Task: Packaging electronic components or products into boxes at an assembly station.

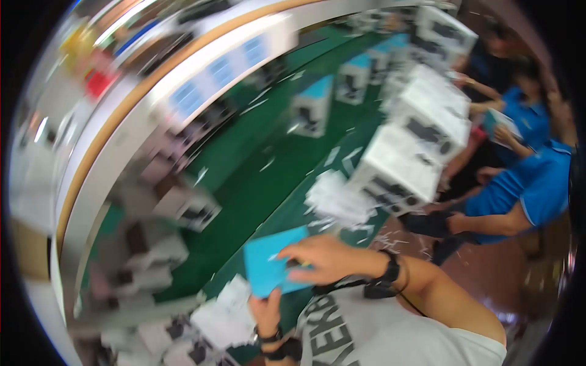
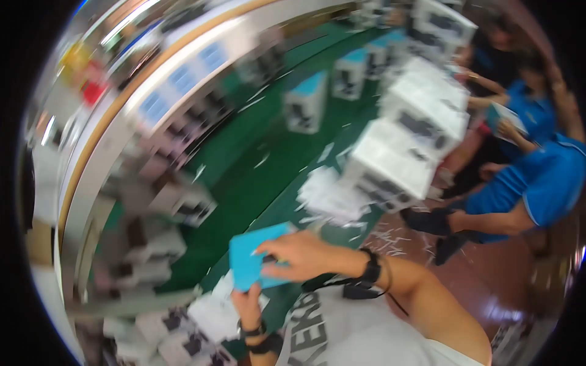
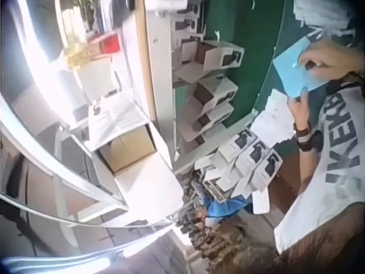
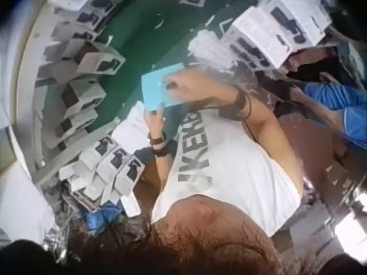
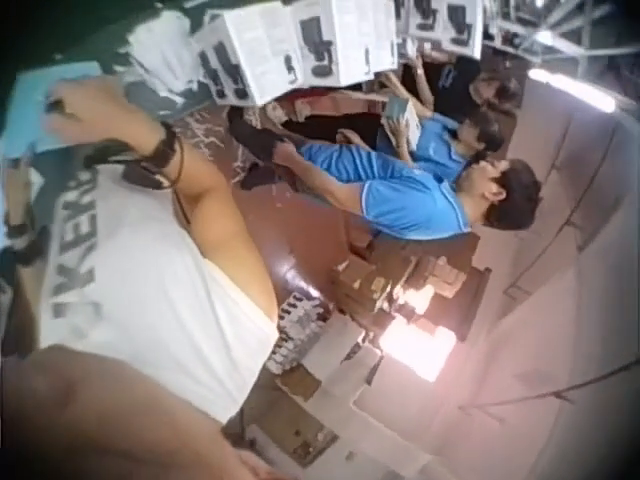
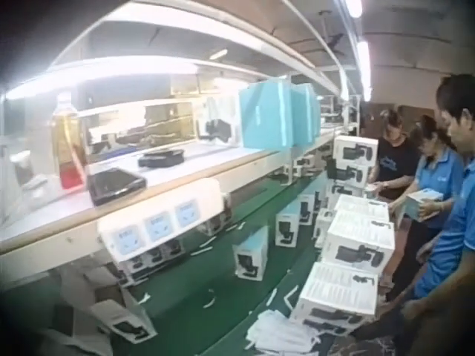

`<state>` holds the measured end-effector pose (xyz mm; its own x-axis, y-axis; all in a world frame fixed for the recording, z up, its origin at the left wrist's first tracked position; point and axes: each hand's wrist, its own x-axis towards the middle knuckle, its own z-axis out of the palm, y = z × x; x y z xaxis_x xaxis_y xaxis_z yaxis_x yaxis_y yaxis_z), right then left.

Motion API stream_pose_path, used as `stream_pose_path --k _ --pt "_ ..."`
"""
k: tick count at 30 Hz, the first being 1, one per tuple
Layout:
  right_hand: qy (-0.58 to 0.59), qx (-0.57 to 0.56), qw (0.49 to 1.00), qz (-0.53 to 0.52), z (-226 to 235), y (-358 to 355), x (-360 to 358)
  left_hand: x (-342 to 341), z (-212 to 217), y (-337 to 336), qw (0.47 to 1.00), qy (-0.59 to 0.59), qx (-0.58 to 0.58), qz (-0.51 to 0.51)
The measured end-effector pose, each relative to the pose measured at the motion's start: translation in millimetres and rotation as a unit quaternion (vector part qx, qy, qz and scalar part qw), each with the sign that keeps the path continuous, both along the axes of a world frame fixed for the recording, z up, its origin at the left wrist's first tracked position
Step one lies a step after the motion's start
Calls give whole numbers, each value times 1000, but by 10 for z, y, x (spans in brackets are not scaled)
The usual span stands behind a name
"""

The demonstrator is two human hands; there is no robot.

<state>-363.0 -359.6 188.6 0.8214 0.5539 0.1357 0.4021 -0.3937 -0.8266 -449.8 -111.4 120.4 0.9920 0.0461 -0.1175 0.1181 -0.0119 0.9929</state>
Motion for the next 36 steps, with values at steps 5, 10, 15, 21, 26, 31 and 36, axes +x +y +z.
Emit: stream_pose_path --k 5,10,15,21,26,31,36 --pt "-62 23 997 43 -191 196 192 -61 -361 70 999 -45 -1 8" --pt "-69 -24 997 40 127 346 63 -41 -158 124 998 -49 -46 11" --pt "1 -82 992 -94 86 -60 -436 2 -110 121 981 -146 -110 69" --pt "-12 20 990 -142 -194 -35 -556 44 -38 261 990 -118 77 -32" --pt "-88 69 978 -177 -648 -83 -508 26 -262 178 969 -155 194 -6" --pt "-131 56 973 -184 -804 -181 -553 33 -234 102 925 -239 295 1" --pt "-153 16 963 -222 -851 -199 -696 45 -252 169 939 -209 272 -33"
